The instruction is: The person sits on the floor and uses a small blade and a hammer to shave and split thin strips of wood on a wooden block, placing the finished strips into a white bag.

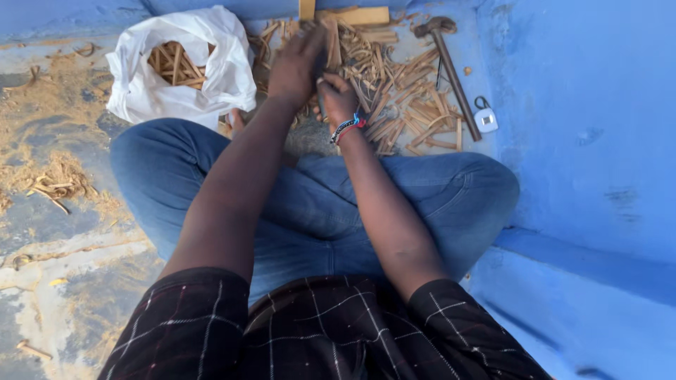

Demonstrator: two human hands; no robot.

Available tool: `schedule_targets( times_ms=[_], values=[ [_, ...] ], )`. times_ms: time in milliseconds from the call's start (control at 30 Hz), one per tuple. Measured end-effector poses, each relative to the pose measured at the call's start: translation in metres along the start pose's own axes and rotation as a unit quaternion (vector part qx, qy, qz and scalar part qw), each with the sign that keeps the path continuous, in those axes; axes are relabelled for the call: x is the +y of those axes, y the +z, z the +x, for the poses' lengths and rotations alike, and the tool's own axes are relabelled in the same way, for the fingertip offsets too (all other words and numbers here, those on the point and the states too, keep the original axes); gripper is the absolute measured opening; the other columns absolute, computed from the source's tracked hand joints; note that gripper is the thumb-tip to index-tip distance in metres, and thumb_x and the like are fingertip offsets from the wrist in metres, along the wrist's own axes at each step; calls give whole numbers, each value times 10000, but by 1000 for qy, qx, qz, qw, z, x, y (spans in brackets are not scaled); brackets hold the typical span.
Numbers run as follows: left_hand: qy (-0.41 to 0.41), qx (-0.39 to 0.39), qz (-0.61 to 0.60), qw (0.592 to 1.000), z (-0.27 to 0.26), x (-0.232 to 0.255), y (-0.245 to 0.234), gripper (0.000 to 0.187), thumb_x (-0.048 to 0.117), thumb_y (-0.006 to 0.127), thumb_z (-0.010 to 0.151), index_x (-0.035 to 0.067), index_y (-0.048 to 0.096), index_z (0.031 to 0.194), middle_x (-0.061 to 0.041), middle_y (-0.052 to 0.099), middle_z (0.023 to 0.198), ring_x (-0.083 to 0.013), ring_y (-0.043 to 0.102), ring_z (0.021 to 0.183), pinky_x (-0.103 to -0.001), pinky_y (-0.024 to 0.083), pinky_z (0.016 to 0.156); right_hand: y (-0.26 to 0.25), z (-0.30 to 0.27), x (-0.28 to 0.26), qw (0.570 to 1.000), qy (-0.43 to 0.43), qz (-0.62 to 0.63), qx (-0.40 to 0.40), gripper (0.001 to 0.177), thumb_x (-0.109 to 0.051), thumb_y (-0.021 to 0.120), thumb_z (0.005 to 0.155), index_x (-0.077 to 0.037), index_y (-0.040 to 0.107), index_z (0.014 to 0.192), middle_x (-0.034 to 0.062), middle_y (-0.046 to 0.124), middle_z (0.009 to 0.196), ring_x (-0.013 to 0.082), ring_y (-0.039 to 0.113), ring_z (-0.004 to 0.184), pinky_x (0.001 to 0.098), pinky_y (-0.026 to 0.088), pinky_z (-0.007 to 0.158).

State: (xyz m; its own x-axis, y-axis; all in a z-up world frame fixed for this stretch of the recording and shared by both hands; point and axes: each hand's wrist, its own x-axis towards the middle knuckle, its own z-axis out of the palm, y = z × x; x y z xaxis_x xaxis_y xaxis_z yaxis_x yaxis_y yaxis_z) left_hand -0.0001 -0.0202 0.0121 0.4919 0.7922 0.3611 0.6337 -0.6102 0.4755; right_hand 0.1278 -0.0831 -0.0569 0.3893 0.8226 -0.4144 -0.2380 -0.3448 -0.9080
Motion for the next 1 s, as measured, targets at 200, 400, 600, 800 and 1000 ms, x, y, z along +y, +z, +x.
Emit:
schedule_targets(
  times_ms=[200, 400, 600, 800, 1000],
  values=[
    [-115, -22, 56, 992, 7, -43, 24, 705, 43, 662, 831, 95, 465, 1506, -204, 543, 1423, -414, 497, 1343, -509, 389, 1115, -22, -5, 19, 986, -61, 104, 113, 287, -253, 659, 986, -132, 543, 1220, 87, 672, 754, 174, 600, 435, 320, 514, 360],
    [8, -71, 81, 994, 5, -47, 54, 431, 105, 602, 825, 109, 656, 1253, -168, 610, 1333, -363, 580, 1227, -459, 477, 1042, -35, -27, 26, 988, -21, 53, 145, 252, -232, 639, 1040, -173, 557, 1271, 47, 683, 824, 128, 617, 498, 293, 525, 412],
    [-9, -13, 99, 995, 15, -29, 35, 224, 152, 572, 867, 118, 701, 1048, -78, 703, 1176, -320, 669, 1102, -459, 544, 919, -21, -69, 7, 992, -98, 7, 85, 285, -166, 624, 1092, -91, 542, 1355, 52, 663, 855, 118, 593, 543, 293, 502, 450],
    [-27, -11, 87, 996, 14, -27, 43, 161, 147, 572, 860, 129, 689, 968, -67, 714, 1075, -294, 681, 1080, -452, 552, 922, -27, -65, 19, 995, -72, 0, 66, 323, -138, 632, 1037, -81, 563, 1348, 57, 672, 839, 121, 582, 504, 292, 481, 412],
    [-56, -41, 96, 993, -2, -38, 117, 170, 174, 594, 875, 97, 726, 949, -134, 731, 942, -315, 714, 876, -486, 566, 757, -38, -41, 29, 995, -45, 47, 70, 339, -193, 712, 987, -181, 573, 1296, 49, 591, 712, 138, 513, 434, 291, 414, 358]
  ],
)
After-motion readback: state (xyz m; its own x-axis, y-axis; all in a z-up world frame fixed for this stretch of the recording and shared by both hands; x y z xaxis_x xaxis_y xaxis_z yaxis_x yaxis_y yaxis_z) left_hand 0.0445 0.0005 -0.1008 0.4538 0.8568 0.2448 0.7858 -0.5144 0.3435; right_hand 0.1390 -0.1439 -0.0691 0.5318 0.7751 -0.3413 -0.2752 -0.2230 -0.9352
